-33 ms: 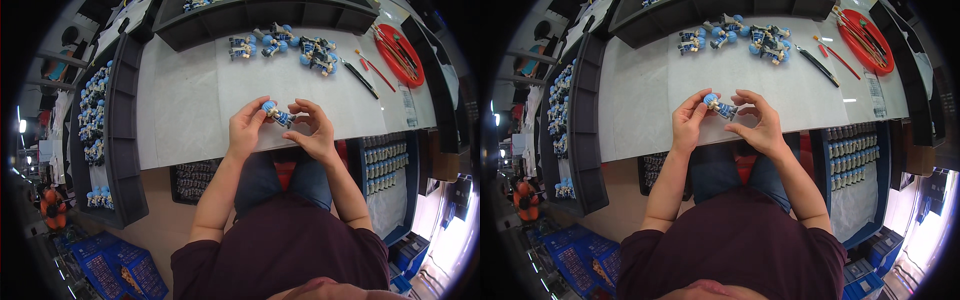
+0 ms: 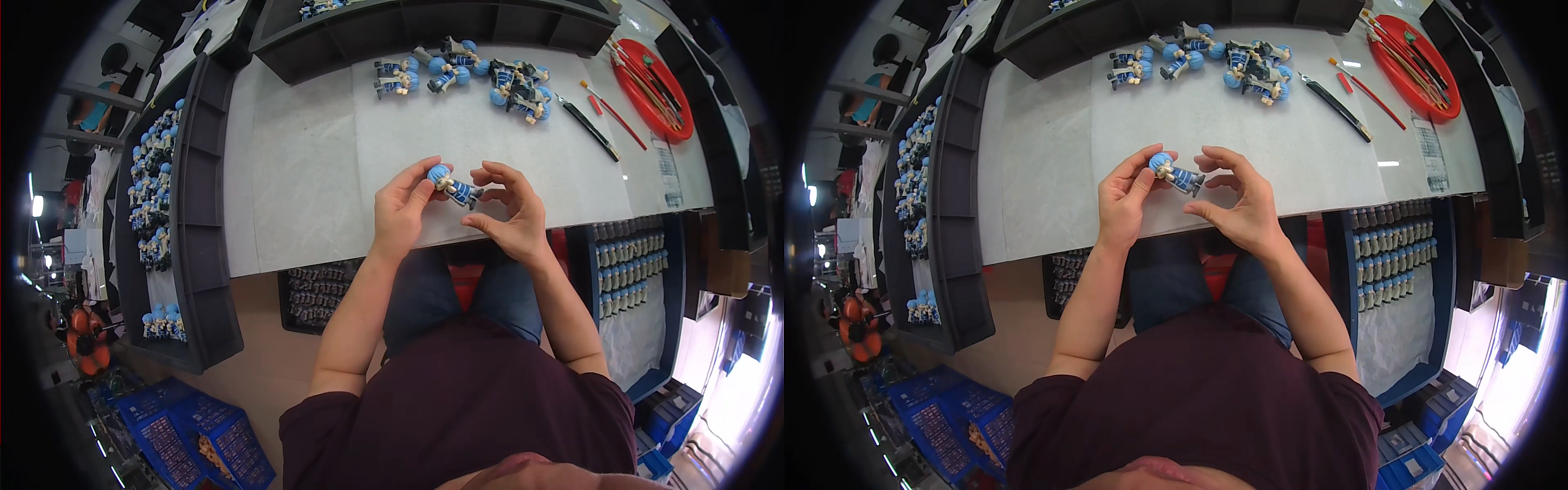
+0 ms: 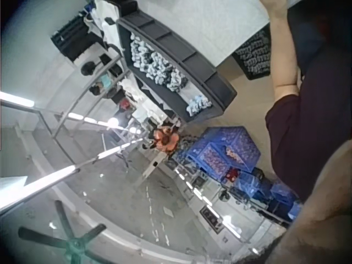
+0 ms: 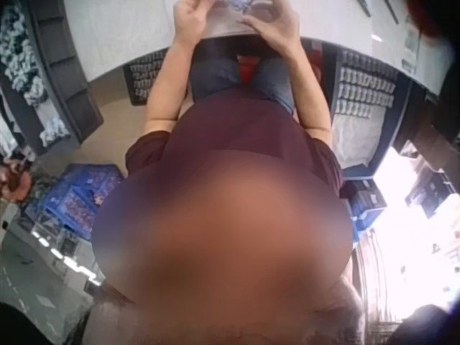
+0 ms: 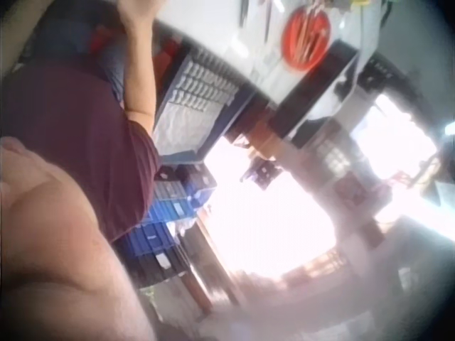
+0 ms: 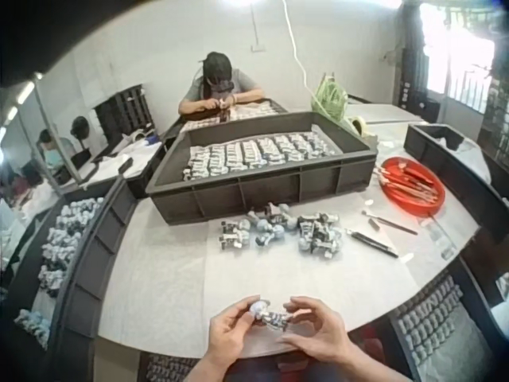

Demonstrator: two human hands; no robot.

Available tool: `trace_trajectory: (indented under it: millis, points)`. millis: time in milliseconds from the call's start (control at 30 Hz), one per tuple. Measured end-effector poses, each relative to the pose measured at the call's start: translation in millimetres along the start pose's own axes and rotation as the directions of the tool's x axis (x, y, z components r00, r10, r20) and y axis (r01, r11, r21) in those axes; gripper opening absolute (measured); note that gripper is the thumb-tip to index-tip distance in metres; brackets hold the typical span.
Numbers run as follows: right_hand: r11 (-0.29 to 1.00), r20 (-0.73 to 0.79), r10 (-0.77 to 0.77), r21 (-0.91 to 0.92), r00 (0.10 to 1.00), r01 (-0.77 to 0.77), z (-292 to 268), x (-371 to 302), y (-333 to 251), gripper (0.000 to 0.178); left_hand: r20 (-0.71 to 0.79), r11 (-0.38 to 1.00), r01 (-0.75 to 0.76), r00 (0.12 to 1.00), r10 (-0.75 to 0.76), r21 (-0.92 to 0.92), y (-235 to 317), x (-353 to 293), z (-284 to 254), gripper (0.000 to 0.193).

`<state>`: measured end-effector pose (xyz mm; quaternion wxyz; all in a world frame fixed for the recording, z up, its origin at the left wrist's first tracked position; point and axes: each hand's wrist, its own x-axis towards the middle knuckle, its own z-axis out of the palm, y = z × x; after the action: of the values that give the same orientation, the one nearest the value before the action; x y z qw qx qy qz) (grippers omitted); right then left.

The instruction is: The person assembles small blue and white toy figures by hand at a workbench. They pick up a body and a head, connect them, and place the completed figure into a blue tray. The process is repeated for multiple figures.

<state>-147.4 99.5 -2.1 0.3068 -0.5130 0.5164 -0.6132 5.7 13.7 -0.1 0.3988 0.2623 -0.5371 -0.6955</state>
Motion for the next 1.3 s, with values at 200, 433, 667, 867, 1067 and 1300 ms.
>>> trace_trajectory:
  millis: [200, 433, 667, 867, 1067, 1300]
  points:
    - [1.0, 0.015, 0.007, -0.015, 1.0, -0.007, 1, 0, -1, 0.063, 0.034, 1.0, -0.026, 0.999, 0.027, -0.003, 0, -3, -2, 0.031]
    - [0.958, -0.032, -0.16, -0.247, 0.987, 0.147, 1, -1, -5, 0.055, 0.009, 0.999, -0.024, 1.0, 0.024, 0.024, 3, 0, 3, 0.03]
    - [0.873, -0.098, -0.42, -0.316, 0.902, 0.372, -3, -9, -2, 0.038, -0.088, 0.984, -0.066, 0.993, 0.082, 0.168, -6, -4, 3, 0.029]
    - [0.876, -0.487, -0.416, -0.441, 0.768, 0.195, -96, -37, -19, 0.028, -0.001, 0.934, -0.114, 0.993, 0.122, 0.338, -9, -5, 9, 0.028]
    - [0.836, -0.918, -0.346, -0.395, 0.191, -0.381, -283, -140, 27, 0.014, -0.014, 0.913, -0.104, 0.993, 0.119, 0.396, -7, -5, 12, 0.024]
    - [0.445, -0.981, -0.193, -0.084, -0.003, -0.892, -402, -303, 127, 0.019, -0.031, 0.895, -0.074, 0.995, 0.098, 0.44, -6, -6, 15, 0.023]
